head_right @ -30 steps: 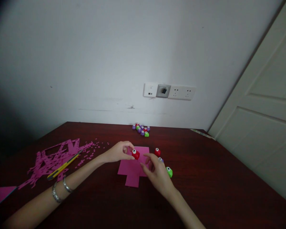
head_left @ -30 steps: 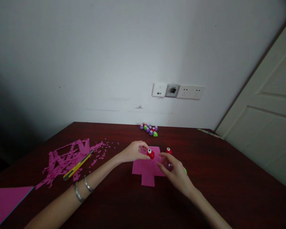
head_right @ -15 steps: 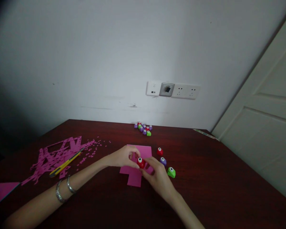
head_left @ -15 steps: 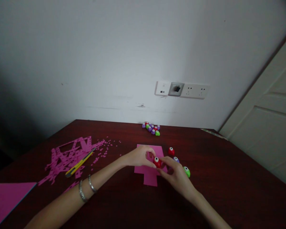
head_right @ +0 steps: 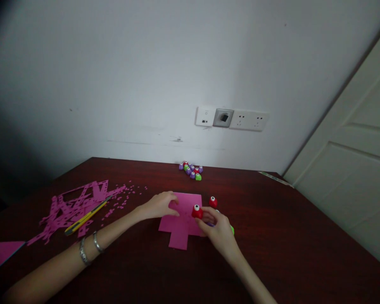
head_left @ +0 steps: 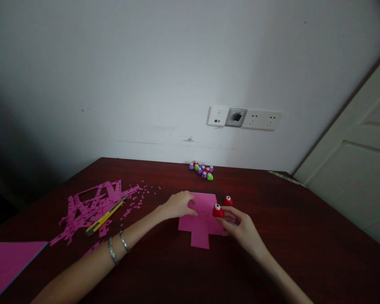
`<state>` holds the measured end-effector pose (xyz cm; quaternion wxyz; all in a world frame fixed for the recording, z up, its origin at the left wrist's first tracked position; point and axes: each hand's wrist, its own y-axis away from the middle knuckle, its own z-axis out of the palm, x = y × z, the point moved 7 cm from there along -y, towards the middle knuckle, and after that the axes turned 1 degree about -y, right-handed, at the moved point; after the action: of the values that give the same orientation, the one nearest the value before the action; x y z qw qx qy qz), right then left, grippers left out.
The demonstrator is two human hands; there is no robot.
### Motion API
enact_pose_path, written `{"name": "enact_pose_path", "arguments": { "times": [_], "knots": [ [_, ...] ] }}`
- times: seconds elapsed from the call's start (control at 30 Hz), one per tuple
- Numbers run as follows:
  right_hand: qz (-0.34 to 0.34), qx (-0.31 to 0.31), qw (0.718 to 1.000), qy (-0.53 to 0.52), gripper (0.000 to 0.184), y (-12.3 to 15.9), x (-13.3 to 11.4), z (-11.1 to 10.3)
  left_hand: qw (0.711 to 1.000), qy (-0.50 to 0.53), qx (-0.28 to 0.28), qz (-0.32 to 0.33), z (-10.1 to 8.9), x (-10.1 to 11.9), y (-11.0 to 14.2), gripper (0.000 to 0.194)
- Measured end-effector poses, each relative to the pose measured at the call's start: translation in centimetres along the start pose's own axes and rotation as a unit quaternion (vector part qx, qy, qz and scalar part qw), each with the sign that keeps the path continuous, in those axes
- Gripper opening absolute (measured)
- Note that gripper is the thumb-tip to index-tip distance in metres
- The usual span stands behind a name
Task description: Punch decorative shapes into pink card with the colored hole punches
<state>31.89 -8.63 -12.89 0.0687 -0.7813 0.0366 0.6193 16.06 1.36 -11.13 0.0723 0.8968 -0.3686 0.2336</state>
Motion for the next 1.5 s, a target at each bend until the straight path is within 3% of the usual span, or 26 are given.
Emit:
{"name": "enact_pose_path", "arguments": {
  "times": [0.13, 0.37, 0.6, 0.77, 1.03, 1.5],
  "knots": [
    [0.028, -0.038, 0.999, 0.000, 0.031, 0.2, 0.5, 0.6, 1.000, -0.001, -0.021, 0.010, 1.6, -0.6, -0.3, 0.040],
    [-0.002, -0.041, 0.992, 0.116, 0.019, 0.7, -0.6, 0.7, 0.999, 0.029, -0.026, 0.000, 2.4, -1.1, -0.4, 0.043],
    [-0.061, -0.054, 0.974, 0.211, 0.012, 1.0, -1.1, 1.0, 0.997, 0.064, -0.044, -0.001, 2.7, -1.3, -0.7, 0.032],
    [-0.125, -0.046, 0.946, 0.295, 0.013, 1.4, -2.4, 1.4, 0.998, 0.066, -0.022, -0.011, 2.5, -1.6, -0.6, 0.042],
    [-0.115, -0.056, 0.945, 0.302, 0.013, 1.4, -1.5, 1.8, 0.998, 0.067, -0.022, 0.002, 2.8, -1.4, -0.8, 0.027],
    [-0.129, -0.034, 0.938, 0.320, 0.017, 1.3, -1.8, 1.6, 0.995, 0.101, -0.012, -0.003, 2.7, -1.2, -0.8, 0.018]
  ]
}}
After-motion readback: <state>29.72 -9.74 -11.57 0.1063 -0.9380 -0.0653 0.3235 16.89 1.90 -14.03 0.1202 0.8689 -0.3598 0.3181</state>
